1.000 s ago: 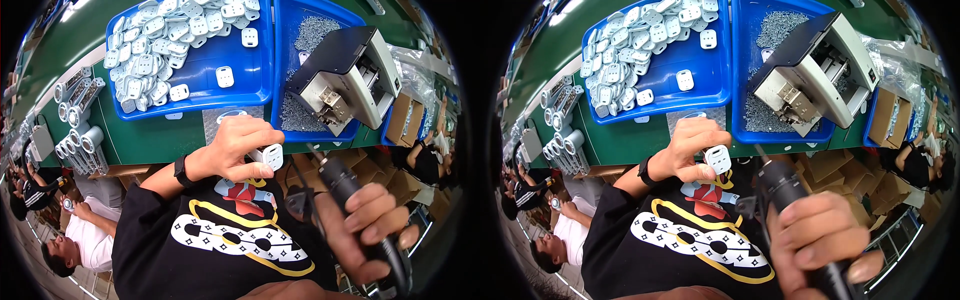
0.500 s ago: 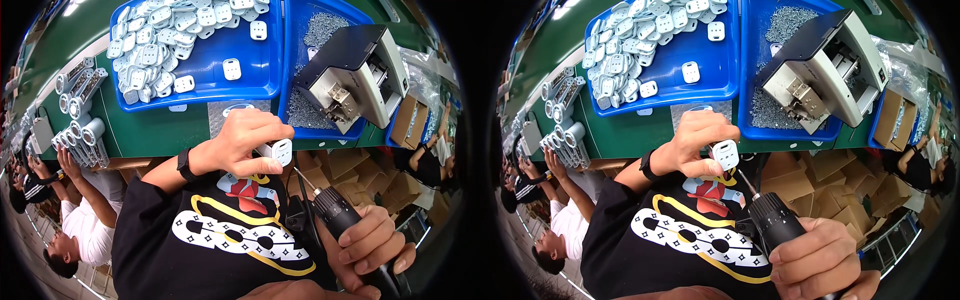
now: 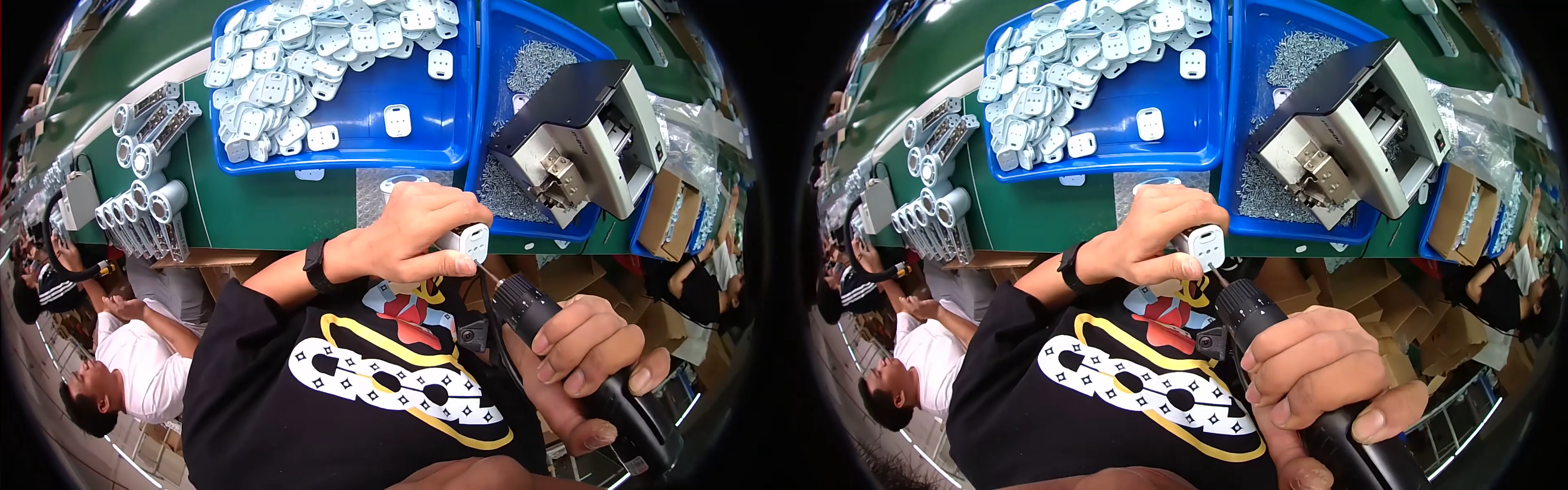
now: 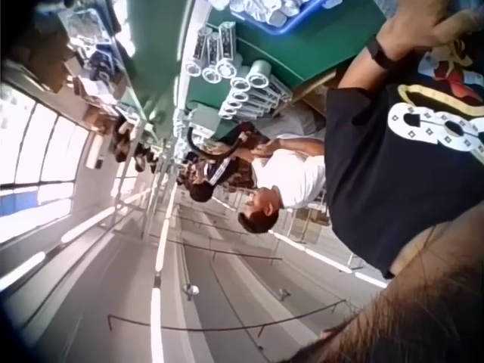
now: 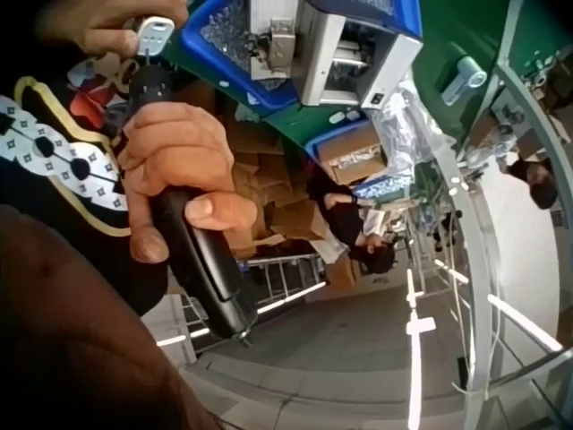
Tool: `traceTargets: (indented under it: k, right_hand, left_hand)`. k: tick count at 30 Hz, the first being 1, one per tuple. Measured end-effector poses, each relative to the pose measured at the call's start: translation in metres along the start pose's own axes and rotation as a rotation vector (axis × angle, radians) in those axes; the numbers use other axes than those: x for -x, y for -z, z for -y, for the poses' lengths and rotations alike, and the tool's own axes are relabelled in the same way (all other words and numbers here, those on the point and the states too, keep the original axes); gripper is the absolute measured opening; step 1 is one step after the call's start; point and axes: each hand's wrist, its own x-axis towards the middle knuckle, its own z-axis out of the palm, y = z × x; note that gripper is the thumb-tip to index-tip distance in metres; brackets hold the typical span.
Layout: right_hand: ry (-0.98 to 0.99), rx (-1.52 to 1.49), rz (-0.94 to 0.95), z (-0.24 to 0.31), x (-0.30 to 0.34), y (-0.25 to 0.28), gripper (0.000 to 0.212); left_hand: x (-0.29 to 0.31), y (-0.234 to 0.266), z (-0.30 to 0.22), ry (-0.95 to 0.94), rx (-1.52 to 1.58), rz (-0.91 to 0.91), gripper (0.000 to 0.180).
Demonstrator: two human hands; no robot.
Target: Fasten screws into small electronic components using an electric screwdriver at an assembly line station.
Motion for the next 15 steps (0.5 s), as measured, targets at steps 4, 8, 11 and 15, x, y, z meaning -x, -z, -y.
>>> traceTargets:
  k: [4, 8, 11, 15]
  right_hand:
    - [0.038, -0.009, -0.11, 0.007, 0.003, -0.01, 0.049]
    - [0.05, -0.089, -0.184, 0.011, -0.001, -0.014, 0.049]
    - [-0.027, -0.098, -0.275, 0.002, -0.008, -0.023, 0.053]
    - [-0.408, 0.787, -0.168, -0.071, -0.014, -0.043, 0.045]
  left_hand:
    - [0.004, -0.001, -0.009, 0.019, 0.045, -0.006, 0.052]
    - [-0.002, 0.029, -0.038, 0.003, -0.118, 0.047, 0.053]
    - [-0.037, 0.08, -0.048, -0.169, -0.566, 0.205, 0.05]
    - [-0.107, 0.192, 0.014, -0.18, -1.138, 0.08, 0.048]
